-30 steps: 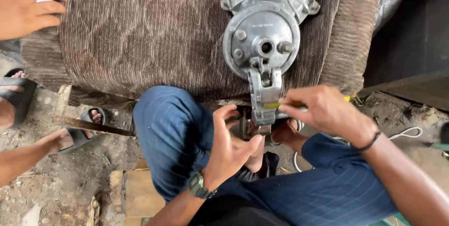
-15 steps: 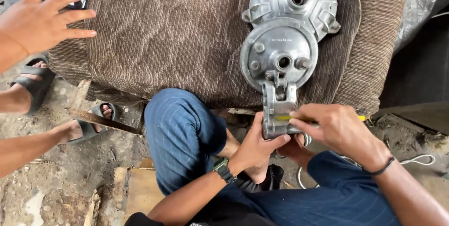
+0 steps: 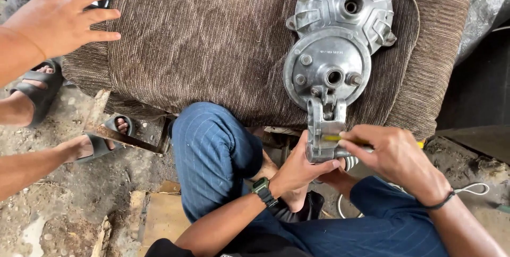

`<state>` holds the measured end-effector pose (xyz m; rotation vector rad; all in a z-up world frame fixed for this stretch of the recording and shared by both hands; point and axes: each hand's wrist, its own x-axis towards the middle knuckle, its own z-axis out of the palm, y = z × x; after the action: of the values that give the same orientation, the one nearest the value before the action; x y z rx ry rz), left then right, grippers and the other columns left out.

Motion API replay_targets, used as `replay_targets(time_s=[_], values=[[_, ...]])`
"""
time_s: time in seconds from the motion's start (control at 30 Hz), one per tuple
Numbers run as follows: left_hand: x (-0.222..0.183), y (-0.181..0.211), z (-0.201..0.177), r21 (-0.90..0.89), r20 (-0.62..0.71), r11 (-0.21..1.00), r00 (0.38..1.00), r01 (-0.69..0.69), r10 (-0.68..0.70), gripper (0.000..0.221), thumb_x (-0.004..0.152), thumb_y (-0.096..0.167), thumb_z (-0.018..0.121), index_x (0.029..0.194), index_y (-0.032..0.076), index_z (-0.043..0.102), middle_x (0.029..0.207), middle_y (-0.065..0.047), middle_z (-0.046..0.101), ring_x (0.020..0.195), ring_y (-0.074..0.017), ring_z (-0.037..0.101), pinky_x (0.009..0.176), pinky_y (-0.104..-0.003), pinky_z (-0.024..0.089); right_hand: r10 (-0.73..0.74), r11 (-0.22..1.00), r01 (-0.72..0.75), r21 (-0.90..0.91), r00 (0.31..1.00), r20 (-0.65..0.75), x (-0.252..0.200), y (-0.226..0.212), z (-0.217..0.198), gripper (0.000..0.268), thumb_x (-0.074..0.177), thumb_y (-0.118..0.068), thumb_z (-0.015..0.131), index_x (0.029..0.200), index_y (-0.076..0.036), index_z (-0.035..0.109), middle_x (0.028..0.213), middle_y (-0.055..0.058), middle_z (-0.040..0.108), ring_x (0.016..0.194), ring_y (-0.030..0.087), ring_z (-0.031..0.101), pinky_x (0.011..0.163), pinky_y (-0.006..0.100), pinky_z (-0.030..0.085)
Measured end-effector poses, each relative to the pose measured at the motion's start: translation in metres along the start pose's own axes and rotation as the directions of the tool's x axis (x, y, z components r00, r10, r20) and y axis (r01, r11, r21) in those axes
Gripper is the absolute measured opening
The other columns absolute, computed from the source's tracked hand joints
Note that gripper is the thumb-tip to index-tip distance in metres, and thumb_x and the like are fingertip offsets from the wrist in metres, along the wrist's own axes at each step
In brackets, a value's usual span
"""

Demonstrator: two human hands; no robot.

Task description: Marking and inspecting a metal motorcycle component using a yellow marker.

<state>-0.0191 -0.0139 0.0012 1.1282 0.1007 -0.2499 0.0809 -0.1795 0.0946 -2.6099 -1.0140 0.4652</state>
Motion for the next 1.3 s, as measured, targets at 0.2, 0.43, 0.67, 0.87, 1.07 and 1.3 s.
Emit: replay_targets(time_s=[0.2,0.43,0.67,0.87,1.07,1.3], values=[[-0.001,-0.016,-0.003,0.032,0.015,0.999,0.999,0.037,-0.038,0.069,0.083,0.028,0.074,0.137,0.010,0.035,0.130,-0.015,0.067,0.115,-0.0243,0.070,0.103,-0.039,0.057,-0.043,0.994,0.045,-0.101,0.999,0.013,0.000,0.007,0.000,0.020,0.091,-0.036,0.065,0.098,-0.019,0.074,0.066,-0.002,0.074,0.038,0.006,0.058,0.031,0.025,0.049],[0.002,-0.021,-0.006,0.263,0.111,0.964,0.994,-0.035,0.006,0.034,0.100,0.037,0.053,0.124,0.016,0.065,0.127,-0.007,0.069,0.116,-0.0203,0.063,0.101,-0.036,0.049,0.011,0.997,-0.011,-0.074,1.000,-0.004,0.001,-0.007,-0.008,0.019,0.088,-0.034,0.069,0.097,-0.019,0.076,0.080,-0.006,0.080,0.058,0.008,0.071,0.051,0.028,0.057],[-0.003,-0.030,-0.003,0.354,0.158,0.932,0.987,-0.073,0.017,0.039,0.099,0.042,0.050,0.127,0.017,0.063,0.121,-0.004,0.072,0.109,-0.0195,0.067,0.097,-0.035,0.052,-0.030,0.994,0.028,-0.108,0.999,-0.014,-0.002,-0.009,-0.010,0.022,0.088,-0.036,0.068,0.099,-0.019,0.076,0.081,-0.005,0.080,0.055,0.009,0.071,0.050,0.031,0.057],[-0.006,-0.025,-0.004,0.555,0.145,0.832,0.985,-0.002,-0.095,0.033,0.097,0.041,0.050,0.104,0.011,0.060,0.101,-0.009,0.064,0.088,-0.0231,0.058,0.077,-0.036,0.046,0.015,0.992,-0.026,-0.126,0.996,-0.087,-0.006,0.009,-0.007,0.020,0.089,-0.032,0.070,0.098,-0.015,0.077,0.090,-0.005,0.080,0.068,0.011,0.075,0.058,0.031,0.058],[-0.040,0.060,-0.046,0.951,0.105,0.309,0.955,-0.014,-0.277,0.053,0.101,0.055,0.053,0.119,0.005,0.056,0.094,-0.004,0.056,0.081,-0.0140,0.051,0.067,-0.026,0.052,0.024,0.994,-0.023,-0.109,1.000,0.007,-0.007,0.019,0.000,0.022,0.090,-0.036,0.066,0.100,-0.019,0.076,0.064,-0.003,0.075,0.031,0.006,0.042,0.028,0.024,0.040],[-0.041,0.095,-0.096,0.903,0.047,0.409,0.975,-0.134,0.215,0.046,0.100,0.044,0.056,0.124,0.005,0.060,0.115,-0.011,0.070,0.107,-0.0252,0.066,0.088,-0.039,0.053,0.018,0.990,-0.015,-0.140,1.000,0.019,-0.002,0.010,0.000,0.022,0.088,-0.041,0.066,0.098,-0.025,0.077,0.072,-0.005,0.079,0.032,0.006,0.050,0.031,0.025,0.047]])
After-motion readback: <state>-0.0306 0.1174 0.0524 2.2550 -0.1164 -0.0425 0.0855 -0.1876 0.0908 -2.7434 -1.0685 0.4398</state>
